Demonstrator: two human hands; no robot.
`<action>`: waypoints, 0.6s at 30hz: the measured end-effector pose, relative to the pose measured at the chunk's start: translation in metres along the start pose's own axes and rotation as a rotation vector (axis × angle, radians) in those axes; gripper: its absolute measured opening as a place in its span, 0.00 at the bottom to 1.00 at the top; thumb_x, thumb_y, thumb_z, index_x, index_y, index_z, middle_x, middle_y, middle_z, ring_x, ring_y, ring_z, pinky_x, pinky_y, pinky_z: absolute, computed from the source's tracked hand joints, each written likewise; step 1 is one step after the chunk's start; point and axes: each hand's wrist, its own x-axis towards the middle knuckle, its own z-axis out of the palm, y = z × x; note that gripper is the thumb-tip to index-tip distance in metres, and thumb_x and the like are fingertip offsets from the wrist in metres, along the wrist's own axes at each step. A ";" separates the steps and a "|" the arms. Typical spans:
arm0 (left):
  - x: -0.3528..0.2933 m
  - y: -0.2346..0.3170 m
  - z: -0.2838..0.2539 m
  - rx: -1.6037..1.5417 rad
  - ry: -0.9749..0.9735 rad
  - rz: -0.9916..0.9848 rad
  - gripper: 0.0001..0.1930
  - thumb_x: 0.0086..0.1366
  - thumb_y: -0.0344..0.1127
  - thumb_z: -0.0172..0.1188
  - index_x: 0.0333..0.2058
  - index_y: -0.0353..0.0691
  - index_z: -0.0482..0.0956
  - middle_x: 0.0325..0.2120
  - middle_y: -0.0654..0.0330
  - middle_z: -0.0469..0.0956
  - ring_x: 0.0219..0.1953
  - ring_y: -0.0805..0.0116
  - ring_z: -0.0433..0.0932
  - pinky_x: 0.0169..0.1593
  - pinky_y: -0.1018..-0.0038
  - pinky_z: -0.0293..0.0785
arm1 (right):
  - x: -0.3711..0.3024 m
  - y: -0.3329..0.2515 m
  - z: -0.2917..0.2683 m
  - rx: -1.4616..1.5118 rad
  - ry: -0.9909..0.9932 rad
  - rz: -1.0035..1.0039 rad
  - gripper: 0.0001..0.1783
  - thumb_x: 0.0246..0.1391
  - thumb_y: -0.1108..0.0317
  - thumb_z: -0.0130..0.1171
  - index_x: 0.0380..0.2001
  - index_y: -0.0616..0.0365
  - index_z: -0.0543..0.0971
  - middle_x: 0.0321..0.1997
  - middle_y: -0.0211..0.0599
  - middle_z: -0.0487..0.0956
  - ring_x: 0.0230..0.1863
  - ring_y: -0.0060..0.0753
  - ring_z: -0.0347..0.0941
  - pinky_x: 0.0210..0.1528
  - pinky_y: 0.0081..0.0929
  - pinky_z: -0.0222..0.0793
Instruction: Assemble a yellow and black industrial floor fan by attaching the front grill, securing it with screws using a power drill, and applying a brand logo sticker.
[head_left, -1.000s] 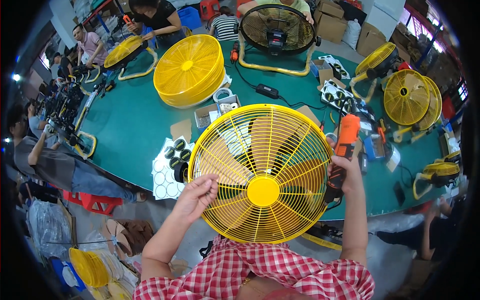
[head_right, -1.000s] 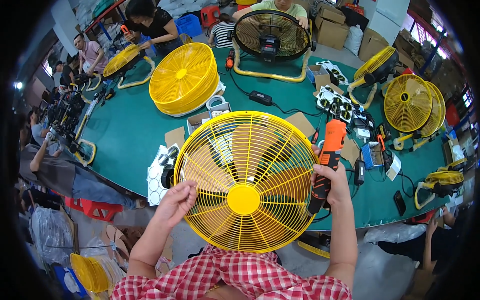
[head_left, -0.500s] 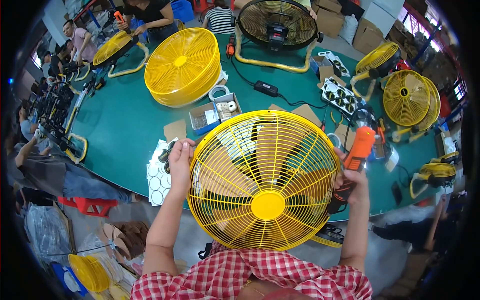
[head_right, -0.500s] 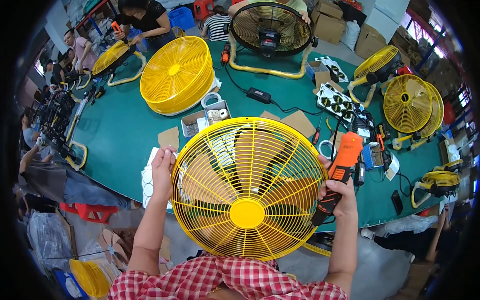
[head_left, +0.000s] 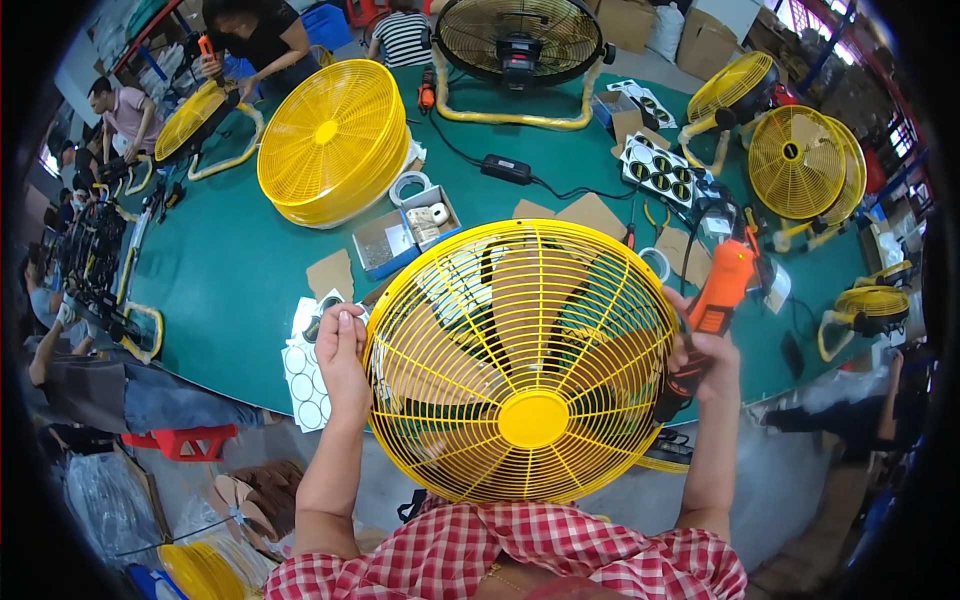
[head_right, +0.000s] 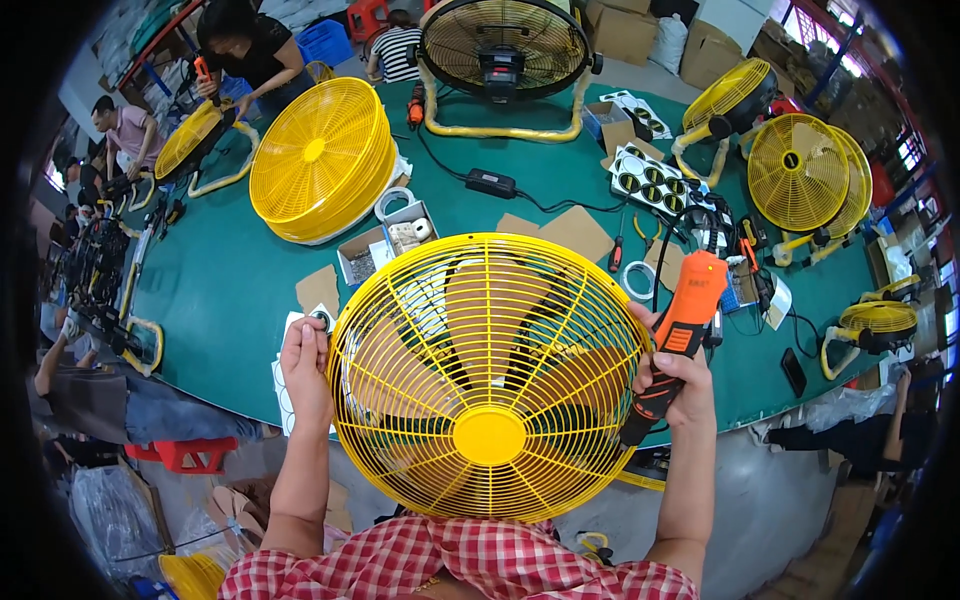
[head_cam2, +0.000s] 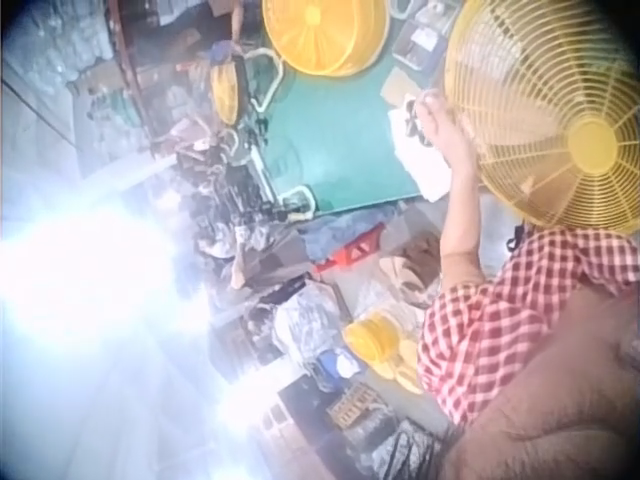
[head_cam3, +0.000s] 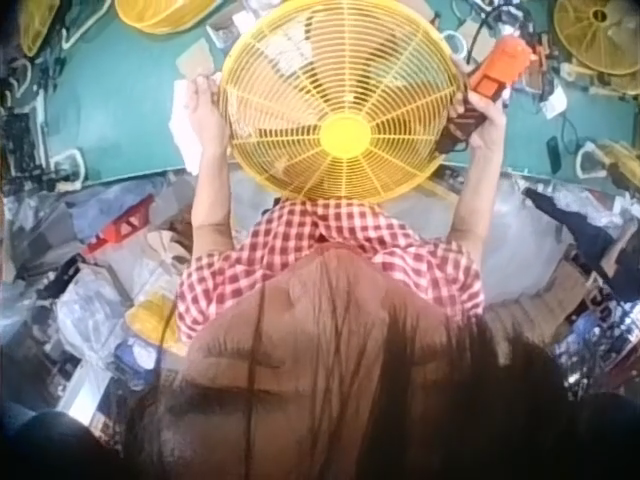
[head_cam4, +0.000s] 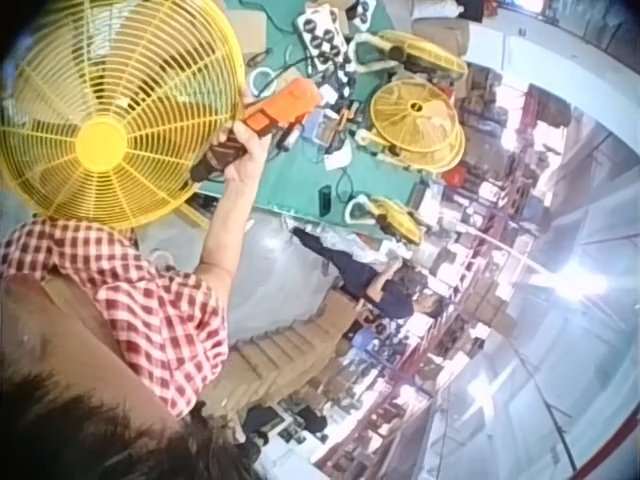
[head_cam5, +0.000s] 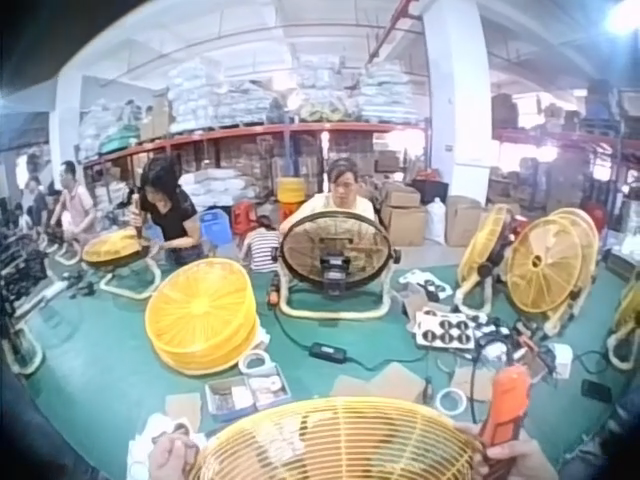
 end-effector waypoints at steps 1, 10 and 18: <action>-0.001 0.001 0.001 -0.002 -0.002 -0.006 0.08 0.67 0.33 0.42 0.32 0.37 0.69 0.17 0.71 0.57 0.20 0.84 0.52 0.24 0.85 0.48 | 0.000 0.000 0.000 -0.010 0.018 -0.001 0.27 0.34 0.73 0.57 0.44 0.63 0.66 0.57 0.52 0.65 0.18 0.25 0.69 0.19 0.27 0.69; 0.003 0.001 -0.007 -0.057 -0.025 -0.084 0.08 0.67 0.33 0.43 0.33 0.37 0.70 0.18 0.70 0.60 0.21 0.83 0.54 0.25 0.85 0.51 | -0.001 -0.002 0.004 -0.025 0.034 -0.002 0.26 0.36 0.72 0.58 0.43 0.64 0.66 0.55 0.51 0.67 0.18 0.26 0.70 0.19 0.25 0.69; 0.005 0.044 -0.006 -0.503 -0.157 -0.416 0.11 0.61 0.25 0.51 0.43 0.29 0.69 0.31 0.59 0.71 0.32 0.77 0.70 0.36 0.85 0.70 | -0.019 -0.043 0.040 -0.301 0.067 -0.440 0.31 0.44 0.68 0.57 0.51 0.62 0.59 0.43 0.45 0.71 0.22 0.25 0.70 0.27 0.28 0.71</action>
